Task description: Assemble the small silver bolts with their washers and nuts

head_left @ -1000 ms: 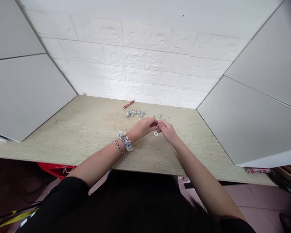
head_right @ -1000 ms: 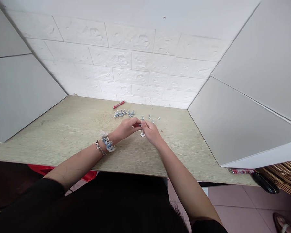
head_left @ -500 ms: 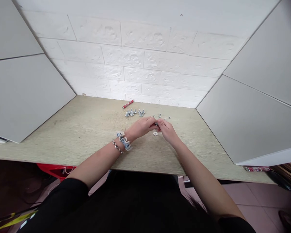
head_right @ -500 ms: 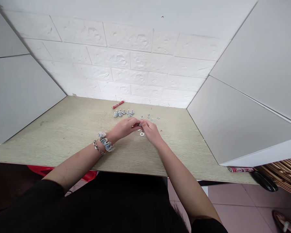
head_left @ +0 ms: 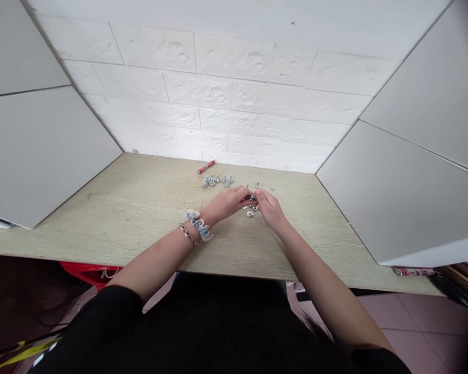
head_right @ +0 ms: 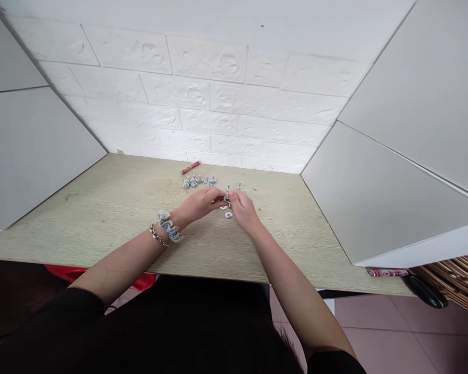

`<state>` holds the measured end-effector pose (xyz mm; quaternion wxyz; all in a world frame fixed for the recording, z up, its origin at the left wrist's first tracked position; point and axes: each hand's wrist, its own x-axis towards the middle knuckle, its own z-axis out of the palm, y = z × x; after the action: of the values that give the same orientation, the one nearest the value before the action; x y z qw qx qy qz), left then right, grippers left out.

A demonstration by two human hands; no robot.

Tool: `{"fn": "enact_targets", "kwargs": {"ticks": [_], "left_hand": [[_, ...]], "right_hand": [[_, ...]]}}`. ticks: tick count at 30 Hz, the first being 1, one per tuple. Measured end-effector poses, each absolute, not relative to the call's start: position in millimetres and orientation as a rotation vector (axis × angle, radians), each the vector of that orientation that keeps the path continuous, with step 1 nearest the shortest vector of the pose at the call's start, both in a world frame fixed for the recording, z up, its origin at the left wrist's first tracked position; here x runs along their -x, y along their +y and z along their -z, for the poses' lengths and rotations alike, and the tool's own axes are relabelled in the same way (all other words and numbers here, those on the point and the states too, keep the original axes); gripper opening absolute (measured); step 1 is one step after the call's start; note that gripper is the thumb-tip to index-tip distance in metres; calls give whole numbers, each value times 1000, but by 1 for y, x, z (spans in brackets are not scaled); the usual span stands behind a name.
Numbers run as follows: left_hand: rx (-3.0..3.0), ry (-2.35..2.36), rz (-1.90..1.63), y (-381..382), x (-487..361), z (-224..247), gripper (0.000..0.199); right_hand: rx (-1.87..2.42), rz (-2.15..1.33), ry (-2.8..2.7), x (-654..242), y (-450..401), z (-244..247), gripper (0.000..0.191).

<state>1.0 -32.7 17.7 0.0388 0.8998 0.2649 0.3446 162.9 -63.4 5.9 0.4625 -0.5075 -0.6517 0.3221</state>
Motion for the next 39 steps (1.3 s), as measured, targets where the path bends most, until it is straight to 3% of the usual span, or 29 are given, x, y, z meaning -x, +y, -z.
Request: {"fn": "enact_targets", "kwargs": {"ticks": [3,7,10,12,16,22,27,30,32,35,39], "left_hand": [[-2743,798,-1058,-34,-1,-19,19],[-2751,808,-1069,-33,0,-19,20],[-2756,820,-1087,-32,0,-18,24],[-2757,823,-1086,-32,0,-16,25],[-2760,805,-1093,-32,-1,-15,25],[-2745,804,-1062,-33,0,-16,21],[-2758,843,-1090,-29,1,-16,22],[-2757,860,-1094,-28,1,-15,22],[-2761,852,-1072,-28,1,-14,21],[-2767,856,-1053,-28,0,-14,22],[-2769,820,-1050,-30,0,-14,23]], "right_hand": [[1263,-781,-1660,-162,-63,-5,44],[1097,-867,-1580,-162,-63,-5,15],[921,-927,-1454,-162,-65,-5,38],[950,-908,-1443,-162,-65,-6,43],[1183,-810,-1501,-163,-63,-6,18],[1259,-722,-1707,-162,-61,-5,45],[1109,-688,-1604,-162,-62,-4,20],[1048,-725,-1465,-163,-63,-4,46],[1092,-709,-1431,-164,-63,-5,44],[1238,-697,-1433,-164,-62,-6,26],[1397,-810,-1488,-164,-62,-5,50]]}}
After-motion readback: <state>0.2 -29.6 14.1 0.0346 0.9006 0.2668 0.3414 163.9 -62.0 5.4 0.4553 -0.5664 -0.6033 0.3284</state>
